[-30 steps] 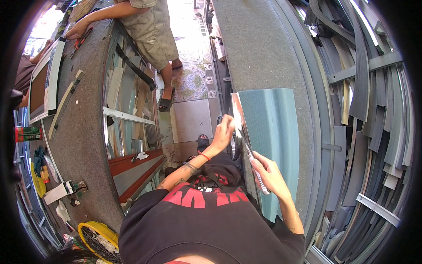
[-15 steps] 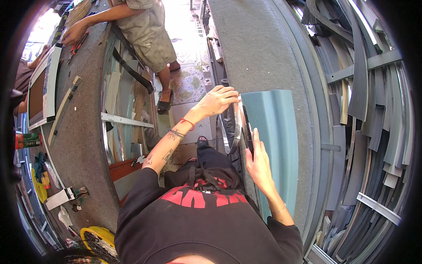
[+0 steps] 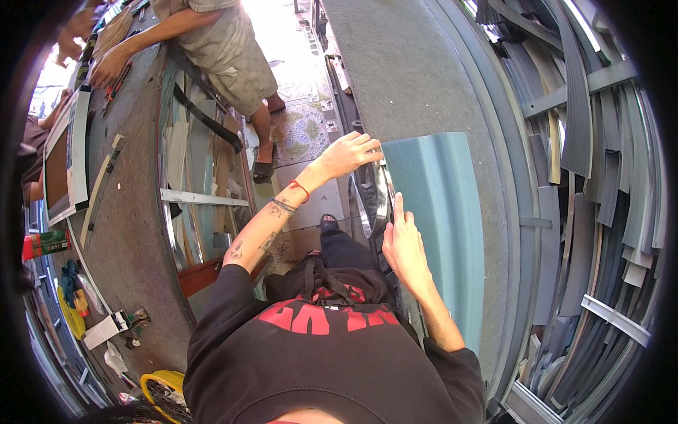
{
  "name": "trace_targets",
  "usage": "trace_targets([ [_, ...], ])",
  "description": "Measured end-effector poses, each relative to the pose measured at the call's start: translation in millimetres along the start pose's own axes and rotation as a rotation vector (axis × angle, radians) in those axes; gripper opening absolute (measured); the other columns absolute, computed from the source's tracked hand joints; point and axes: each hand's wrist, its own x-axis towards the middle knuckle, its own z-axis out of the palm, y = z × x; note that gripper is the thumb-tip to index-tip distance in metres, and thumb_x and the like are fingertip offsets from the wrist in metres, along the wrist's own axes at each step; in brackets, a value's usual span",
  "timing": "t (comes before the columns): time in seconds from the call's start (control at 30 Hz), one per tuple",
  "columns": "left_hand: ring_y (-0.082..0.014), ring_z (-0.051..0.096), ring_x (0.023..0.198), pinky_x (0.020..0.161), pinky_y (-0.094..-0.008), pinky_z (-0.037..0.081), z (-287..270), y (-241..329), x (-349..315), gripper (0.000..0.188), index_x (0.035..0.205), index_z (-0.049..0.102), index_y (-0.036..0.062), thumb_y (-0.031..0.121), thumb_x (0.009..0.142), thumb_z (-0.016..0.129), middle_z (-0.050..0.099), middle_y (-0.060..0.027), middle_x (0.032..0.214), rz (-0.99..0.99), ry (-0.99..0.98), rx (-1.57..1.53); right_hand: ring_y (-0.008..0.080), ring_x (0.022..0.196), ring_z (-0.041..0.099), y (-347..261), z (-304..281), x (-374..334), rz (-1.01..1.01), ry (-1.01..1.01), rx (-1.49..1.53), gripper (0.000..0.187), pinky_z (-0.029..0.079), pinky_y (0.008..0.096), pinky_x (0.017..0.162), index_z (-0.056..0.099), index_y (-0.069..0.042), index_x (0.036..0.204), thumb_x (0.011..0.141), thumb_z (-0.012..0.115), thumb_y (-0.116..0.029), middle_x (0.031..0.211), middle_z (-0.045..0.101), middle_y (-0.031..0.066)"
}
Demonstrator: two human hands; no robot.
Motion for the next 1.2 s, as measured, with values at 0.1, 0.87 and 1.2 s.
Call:
trace_targets([
  [0.1,-0.0126,0.054,0.092,0.077,-0.0266,0.043,-1.9,-0.1,3.9,0.019,0.095,0.065,0.019,0.015,0.078,0.058,0.056,0.0031,0.096,0.005,-0.006,0.008,0.0453,0.08,0.057,-6.4,-2.5,1.7,0.079,-0.046,-0.056,0.062,0.047,0.0509,0.072,0.019,0.0,0.145,0.089,0.046,-0.006,0.103,0.05,0.0278],
  [0.87,-0.0205,0.06,0.069,0.065,-0.0344,0.049,7.7,68.2,-10.6,0.033,0.106,0.051,0.0023,0.027,0.087,0.062,0.06,-0.0114,0.083,-1.165,0.236,-0.912,0.0274,0.068,0.061,-3.2,-35.7,-66.6,0.209,0.082,0.508,0.058,0.049,0.0364,0.062,0.037,0.001,0.136,0.086,0.062,-0.014,0.093,0.061,0.0209],
  [1.2,-0.0076,0.041,0.06,0.053,-0.0293,0.038,31.4,99.6,-18.7,0.024,0.081,0.049,-0.0053,0.016,0.092,0.054,0.043,-0.0057,0.061,-1.142,0.449,-1.117,0.008,0.058,0.053,25.0,7.8,-4.1,0.16,-0.287,1.174,0.042,0.05,0.0246,0.046,0.047,0.001,0.131,0.093,0.056,-0.017,0.08,0.055,0.0038],
])
